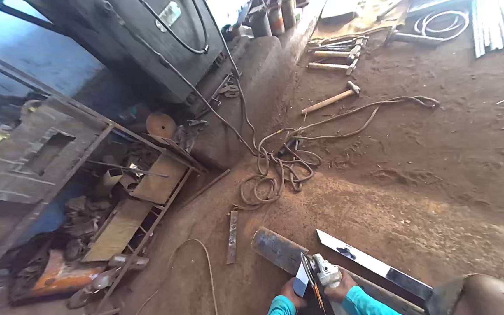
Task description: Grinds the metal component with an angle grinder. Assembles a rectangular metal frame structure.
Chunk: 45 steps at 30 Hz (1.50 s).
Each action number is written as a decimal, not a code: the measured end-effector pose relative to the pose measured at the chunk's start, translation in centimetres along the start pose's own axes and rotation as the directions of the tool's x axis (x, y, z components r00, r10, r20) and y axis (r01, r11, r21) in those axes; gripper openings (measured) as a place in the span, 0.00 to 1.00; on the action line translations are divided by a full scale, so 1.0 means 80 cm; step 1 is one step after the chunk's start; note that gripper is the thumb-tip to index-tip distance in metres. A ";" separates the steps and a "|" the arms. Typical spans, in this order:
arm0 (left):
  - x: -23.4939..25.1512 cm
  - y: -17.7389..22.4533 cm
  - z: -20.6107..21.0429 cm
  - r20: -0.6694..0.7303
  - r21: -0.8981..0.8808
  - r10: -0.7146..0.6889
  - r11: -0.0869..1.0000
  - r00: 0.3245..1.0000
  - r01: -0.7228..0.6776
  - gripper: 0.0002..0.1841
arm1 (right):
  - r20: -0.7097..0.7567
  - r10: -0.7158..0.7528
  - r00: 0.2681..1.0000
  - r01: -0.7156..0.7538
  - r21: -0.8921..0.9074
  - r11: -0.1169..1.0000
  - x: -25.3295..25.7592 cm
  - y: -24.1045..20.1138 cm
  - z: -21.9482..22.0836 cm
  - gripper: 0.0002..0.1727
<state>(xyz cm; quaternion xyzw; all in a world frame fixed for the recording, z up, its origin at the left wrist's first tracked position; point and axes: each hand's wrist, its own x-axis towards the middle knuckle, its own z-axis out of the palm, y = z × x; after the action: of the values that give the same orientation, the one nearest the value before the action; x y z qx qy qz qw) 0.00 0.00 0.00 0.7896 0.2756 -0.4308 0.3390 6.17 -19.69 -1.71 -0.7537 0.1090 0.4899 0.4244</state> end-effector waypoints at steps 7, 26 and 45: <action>-0.002 0.000 -0.001 0.027 -0.003 0.023 1.000 0.999 -0.023 0.42 | 0.003 0.030 1.000 -0.030 -0.047 0.998 0.003 -0.009 -0.004 0.59; 0.010 -0.012 0.005 -0.007 -0.015 0.045 0.999 0.999 -0.045 0.43 | 0.004 0.041 0.999 -0.040 -0.079 0.996 -0.038 -0.004 -0.002 0.64; 0.011 -0.010 0.002 -0.002 -0.023 0.008 1.000 1.000 -0.008 0.43 | -0.048 -0.032 0.998 0.037 0.109 0.993 -0.063 0.046 0.003 0.58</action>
<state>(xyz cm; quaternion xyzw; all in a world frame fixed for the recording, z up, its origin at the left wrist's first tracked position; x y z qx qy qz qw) -0.21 0.50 -1.03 0.7870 0.2778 -0.4256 0.3497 1.40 -23.06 0.48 -0.7421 0.1325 0.4583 0.4708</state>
